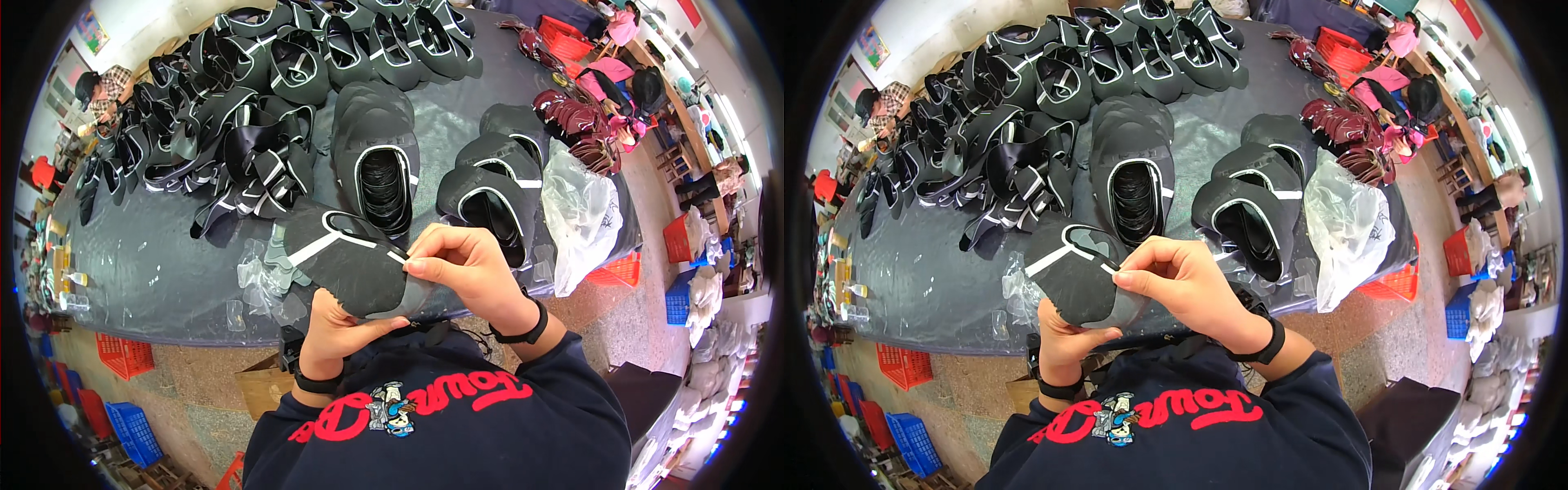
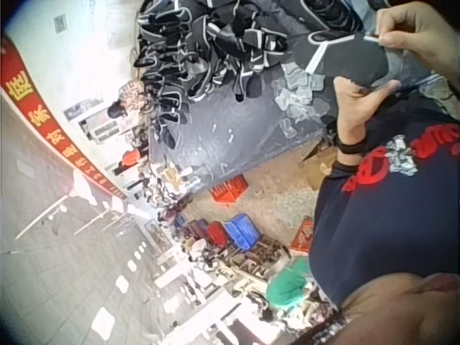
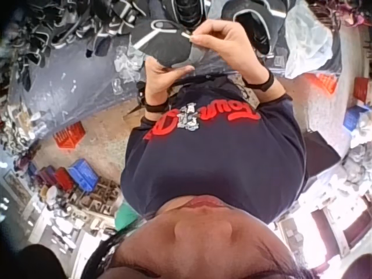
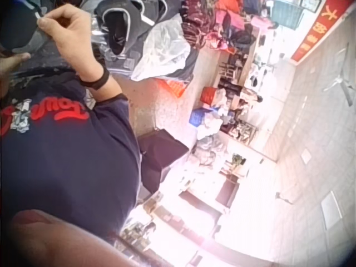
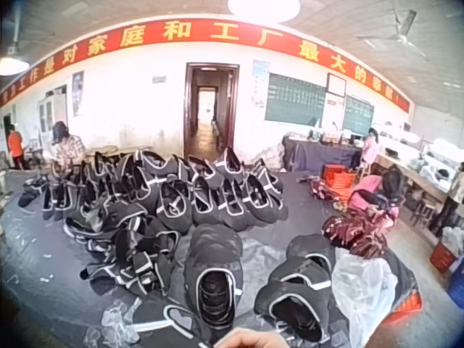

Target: Applying adhesive patches and assembling black shoe uppers at a factory workstation.

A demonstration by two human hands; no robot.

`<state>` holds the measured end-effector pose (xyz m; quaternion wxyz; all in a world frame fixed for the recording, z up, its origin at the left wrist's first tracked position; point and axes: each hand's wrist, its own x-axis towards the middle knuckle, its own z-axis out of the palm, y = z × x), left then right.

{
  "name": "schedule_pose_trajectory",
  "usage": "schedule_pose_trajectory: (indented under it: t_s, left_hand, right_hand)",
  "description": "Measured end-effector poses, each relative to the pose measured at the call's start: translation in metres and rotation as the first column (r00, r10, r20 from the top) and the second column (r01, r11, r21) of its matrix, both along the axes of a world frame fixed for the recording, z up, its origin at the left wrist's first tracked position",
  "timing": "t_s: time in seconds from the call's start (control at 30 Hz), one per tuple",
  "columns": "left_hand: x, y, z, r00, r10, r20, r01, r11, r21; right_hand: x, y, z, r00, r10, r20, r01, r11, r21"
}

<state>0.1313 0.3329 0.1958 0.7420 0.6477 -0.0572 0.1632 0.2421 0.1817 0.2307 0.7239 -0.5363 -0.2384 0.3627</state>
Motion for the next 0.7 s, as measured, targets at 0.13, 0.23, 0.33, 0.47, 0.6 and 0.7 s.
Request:
schedule_pose_trajectory:
  t_s: [0.13, 0.23, 0.33, 0.47, 0.6, 0.7]
  left_hand:
    - [0.001, 0.002, 0.001, 1.0, -0.004, 0.017, 0.003, 0.999, 0.032]
    - [-0.002, 0.001, 0.001, 0.998, -0.05, -0.024, 0.047, 0.99, -0.132]
    - [-0.001, 0.0, 0.004, 0.977, -0.149, -0.151, 0.094, 0.942, -0.322]
    - [0.0, 0.002, 0.001, 0.952, -0.217, -0.216, 0.118, 0.911, -0.396]
    - [-0.002, -0.005, -0.009, 0.967, -0.211, -0.141, 0.105, 0.838, -0.536]
    - [0.001, -0.013, -0.013, 0.981, -0.174, -0.092, 0.074, 0.761, -0.645]
  right_hand:
    - [-0.002, 0.005, 0.0, 0.997, -0.055, -0.052, 0.054, 0.998, -0.011]
    - [0.004, -0.001, -0.004, 0.927, 0.01, -0.376, -0.009, 1.0, 0.006]
    - [0.007, -0.003, -0.013, 0.927, 0.273, -0.257, -0.299, 0.952, -0.066]
    - [0.011, 0.0, -0.006, 0.894, 0.394, -0.214, -0.42, 0.903, -0.088]
    - [0.008, 0.0, -0.017, 0.847, 0.443, -0.293, -0.446, 0.893, 0.06]
    - [0.002, 0.004, -0.026, 0.829, 0.388, -0.402, -0.348, 0.922, 0.172]
